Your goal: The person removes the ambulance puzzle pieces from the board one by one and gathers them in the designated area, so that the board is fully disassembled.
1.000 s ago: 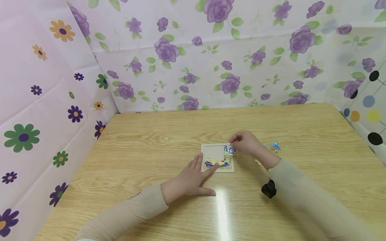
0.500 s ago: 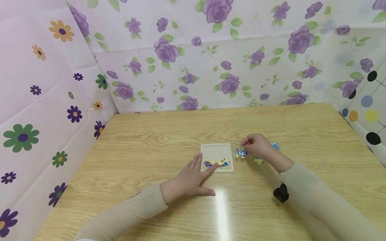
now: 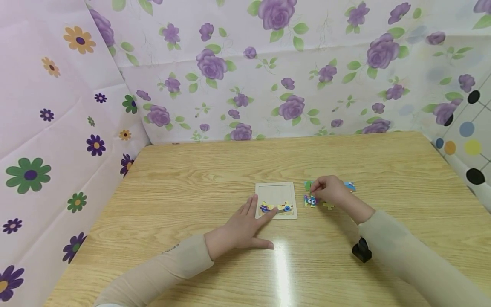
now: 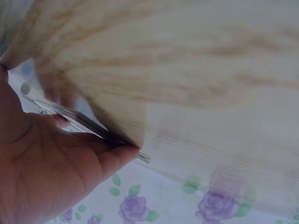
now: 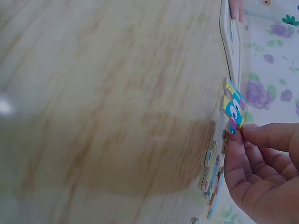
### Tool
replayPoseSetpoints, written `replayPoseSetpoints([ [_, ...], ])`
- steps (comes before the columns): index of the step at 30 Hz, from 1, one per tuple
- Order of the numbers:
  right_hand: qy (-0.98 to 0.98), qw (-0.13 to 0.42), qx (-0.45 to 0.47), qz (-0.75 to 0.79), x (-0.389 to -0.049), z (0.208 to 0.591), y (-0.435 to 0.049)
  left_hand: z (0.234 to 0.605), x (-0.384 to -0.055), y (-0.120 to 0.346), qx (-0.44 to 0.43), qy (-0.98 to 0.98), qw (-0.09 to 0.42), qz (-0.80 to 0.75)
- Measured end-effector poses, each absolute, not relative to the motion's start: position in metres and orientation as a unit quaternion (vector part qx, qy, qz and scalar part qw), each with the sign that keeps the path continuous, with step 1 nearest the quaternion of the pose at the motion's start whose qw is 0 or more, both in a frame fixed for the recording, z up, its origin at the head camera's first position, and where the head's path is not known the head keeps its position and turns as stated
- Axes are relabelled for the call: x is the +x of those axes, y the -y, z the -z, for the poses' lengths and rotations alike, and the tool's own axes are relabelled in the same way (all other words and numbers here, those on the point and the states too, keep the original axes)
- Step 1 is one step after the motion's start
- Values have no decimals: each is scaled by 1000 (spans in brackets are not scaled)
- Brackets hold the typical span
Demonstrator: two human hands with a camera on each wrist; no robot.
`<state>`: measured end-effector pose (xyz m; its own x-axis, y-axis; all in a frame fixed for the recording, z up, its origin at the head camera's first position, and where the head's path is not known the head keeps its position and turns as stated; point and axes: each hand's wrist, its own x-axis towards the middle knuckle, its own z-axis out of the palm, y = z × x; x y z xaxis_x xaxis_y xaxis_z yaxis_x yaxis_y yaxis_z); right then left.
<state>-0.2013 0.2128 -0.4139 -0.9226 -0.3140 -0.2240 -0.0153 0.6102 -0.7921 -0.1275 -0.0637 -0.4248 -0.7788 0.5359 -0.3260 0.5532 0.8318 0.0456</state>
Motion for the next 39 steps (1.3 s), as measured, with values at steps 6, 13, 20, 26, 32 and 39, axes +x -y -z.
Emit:
replayPoseSetpoints([
  [6,-883,170,-100,425,-202,416,-212,427,-128,63,293,-942,159,30],
  [13,-894,164,-114,402,-203,418,-213,427,-129,62,296,-942,155,34],
  [20,-899,148,-127,392,-204,419,-214,427,-128,62,293,-943,152,30],
  [26,-901,142,-132,388,-203,417,-216,426,-126,63,305,-942,133,47],
  [32,-911,110,-143,370,-201,415,-217,428,-127,64,331,-935,108,70],
  [39,-912,97,-148,370,-197,416,-216,428,-127,65,339,-932,105,74],
])
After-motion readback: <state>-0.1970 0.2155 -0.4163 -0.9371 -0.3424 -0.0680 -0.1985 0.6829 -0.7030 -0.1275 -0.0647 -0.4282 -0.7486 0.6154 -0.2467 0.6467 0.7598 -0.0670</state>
